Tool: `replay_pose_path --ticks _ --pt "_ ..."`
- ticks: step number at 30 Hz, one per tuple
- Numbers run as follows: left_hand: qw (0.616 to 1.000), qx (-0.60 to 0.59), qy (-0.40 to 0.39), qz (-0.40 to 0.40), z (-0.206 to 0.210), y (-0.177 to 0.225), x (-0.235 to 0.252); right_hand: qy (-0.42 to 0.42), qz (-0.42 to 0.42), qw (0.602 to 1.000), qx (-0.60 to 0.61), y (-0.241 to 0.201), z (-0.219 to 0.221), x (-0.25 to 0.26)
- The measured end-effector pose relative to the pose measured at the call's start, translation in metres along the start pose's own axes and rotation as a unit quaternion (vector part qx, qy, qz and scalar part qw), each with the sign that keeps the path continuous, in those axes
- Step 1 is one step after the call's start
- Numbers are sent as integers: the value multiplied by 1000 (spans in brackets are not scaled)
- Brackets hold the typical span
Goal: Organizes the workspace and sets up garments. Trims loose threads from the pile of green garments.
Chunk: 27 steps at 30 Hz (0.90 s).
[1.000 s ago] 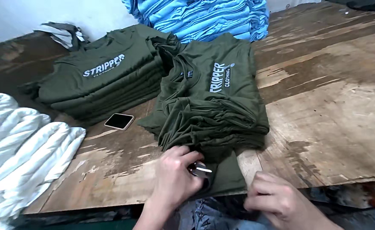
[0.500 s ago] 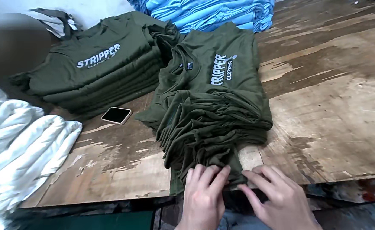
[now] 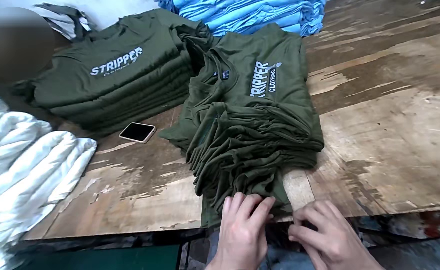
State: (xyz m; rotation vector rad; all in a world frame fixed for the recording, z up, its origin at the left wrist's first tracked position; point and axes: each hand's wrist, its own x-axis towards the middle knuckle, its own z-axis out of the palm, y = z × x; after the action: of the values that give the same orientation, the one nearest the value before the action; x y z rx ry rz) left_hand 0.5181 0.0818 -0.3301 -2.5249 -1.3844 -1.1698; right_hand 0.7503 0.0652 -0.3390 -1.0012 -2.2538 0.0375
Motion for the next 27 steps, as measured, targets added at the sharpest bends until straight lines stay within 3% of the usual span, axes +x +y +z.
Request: replay_pose_path --ticks 5,8,9,11,13,15,17,20,21,24,25,27 --pt "999 -40 -30 -8 -6 -12 -6 -185 -62 981 18 -2 -21 3" --pt "996 -81 -30 -15 -11 -15 -4 -256 -15 967 4 -15 -37 12" --pt "995 -98 -24 -18 -13 -15 -2 -214 24 977 -10 -20 -37 13" --pt "991 -130 -16 -23 -15 -17 0 -46 131 990 -23 -29 -25 16" --pt "988 -153 -12 -33 -17 -17 3 84 195 977 -20 -31 -6 26" --pt "984 -170 -6 -60 -18 -16 10 177 195 961 88 -26 16 36" --pt "975 -187 -6 -116 -19 -17 19 242 198 905 289 -23 30 51" --pt "949 -225 -1 -222 -19 -22 34 273 272 825 414 -22 30 72" --pt "938 -238 -2 -251 -20 -24 38 262 275 829 411 -19 29 74" --pt "914 -278 -1 -295 -22 -25 44 187 222 911 292 -14 32 67" --pt "910 -288 -1 -298 -22 -26 45 181 205 920 280 -16 35 65" --pt "902 -306 -1 -304 -22 -25 45 183 182 898 357 -19 40 61"
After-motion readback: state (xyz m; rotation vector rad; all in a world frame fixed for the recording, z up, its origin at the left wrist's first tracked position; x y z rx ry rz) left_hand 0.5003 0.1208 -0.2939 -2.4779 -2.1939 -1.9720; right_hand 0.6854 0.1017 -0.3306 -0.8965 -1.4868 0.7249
